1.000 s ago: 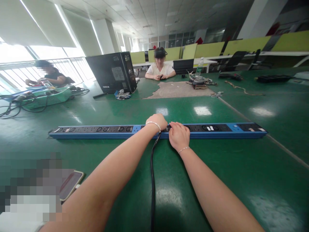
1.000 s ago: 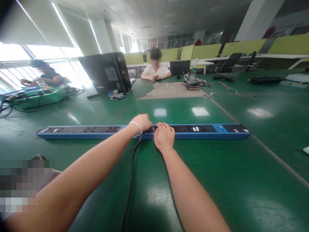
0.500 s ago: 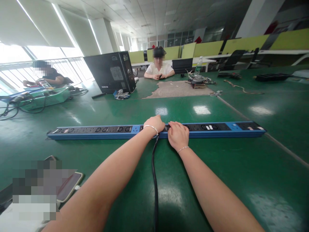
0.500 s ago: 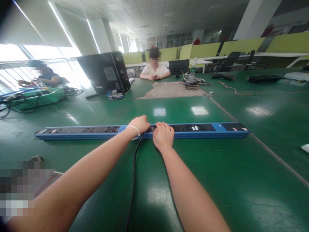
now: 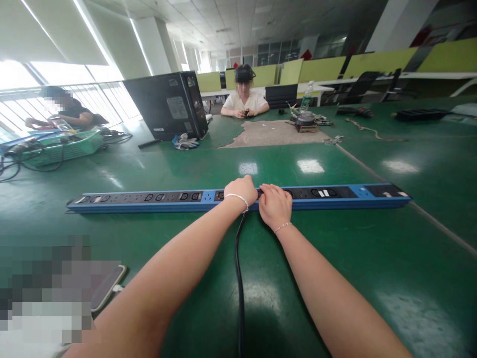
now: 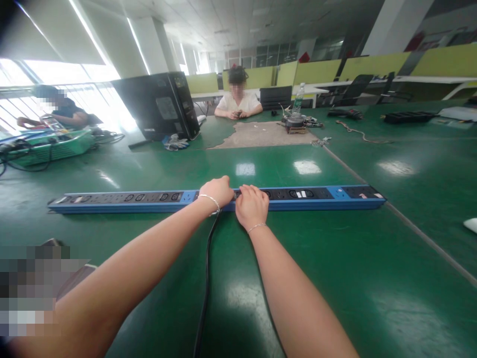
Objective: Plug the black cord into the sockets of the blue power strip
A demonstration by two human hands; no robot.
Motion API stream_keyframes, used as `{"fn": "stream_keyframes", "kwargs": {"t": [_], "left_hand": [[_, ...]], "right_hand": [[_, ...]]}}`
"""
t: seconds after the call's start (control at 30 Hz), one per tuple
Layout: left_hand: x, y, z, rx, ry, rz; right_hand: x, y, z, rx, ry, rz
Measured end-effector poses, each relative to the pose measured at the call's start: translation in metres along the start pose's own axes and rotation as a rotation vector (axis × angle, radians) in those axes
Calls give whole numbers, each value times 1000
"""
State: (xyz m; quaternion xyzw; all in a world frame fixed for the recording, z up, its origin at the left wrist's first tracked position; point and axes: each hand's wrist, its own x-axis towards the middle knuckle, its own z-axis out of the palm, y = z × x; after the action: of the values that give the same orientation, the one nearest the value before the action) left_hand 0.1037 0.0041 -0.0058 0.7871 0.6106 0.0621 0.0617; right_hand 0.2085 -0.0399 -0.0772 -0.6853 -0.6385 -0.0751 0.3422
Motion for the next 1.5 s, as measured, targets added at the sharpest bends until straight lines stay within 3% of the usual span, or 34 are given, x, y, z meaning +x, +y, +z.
{"fn": "stream_keyframes", "kwargs": {"t": [0.2, 0.4, 0.53, 0.63, 0.7, 0.83, 1.03, 1.17, 1.33, 1.5], "left_hand": [[-10, 1, 4, -44, 54, -27], [-3, -10, 5, -150, 29, -8], [-8, -38, 8, -256, 32, 143], [-22, -67, 14, -138, 237, 265], [-32, -86, 21, -65, 325, 266], [-41, -109, 34, 30, 335, 246], [-41, -107, 38, 25, 379, 244], [-41, -107, 38, 8, 386, 252], [-43, -105, 38, -40, 367, 240], [-46, -98, 39, -47, 341, 168]], "right_hand": [[0, 0, -1, 0, 0, -1], [-4, -10, -7, 104, -21, -24], [-8, -23, -12, 191, -80, -145], [-7, -29, -15, 170, -109, -150], [-6, -32, -17, 138, -129, -113], [-1, -44, -26, -2, -167, -51], [10, -70, -34, -257, -302, 65], [16, -77, -34, -335, -362, 66], [24, -72, -31, -314, -420, 97], [24, -69, -29, -270, -397, 98]]}}
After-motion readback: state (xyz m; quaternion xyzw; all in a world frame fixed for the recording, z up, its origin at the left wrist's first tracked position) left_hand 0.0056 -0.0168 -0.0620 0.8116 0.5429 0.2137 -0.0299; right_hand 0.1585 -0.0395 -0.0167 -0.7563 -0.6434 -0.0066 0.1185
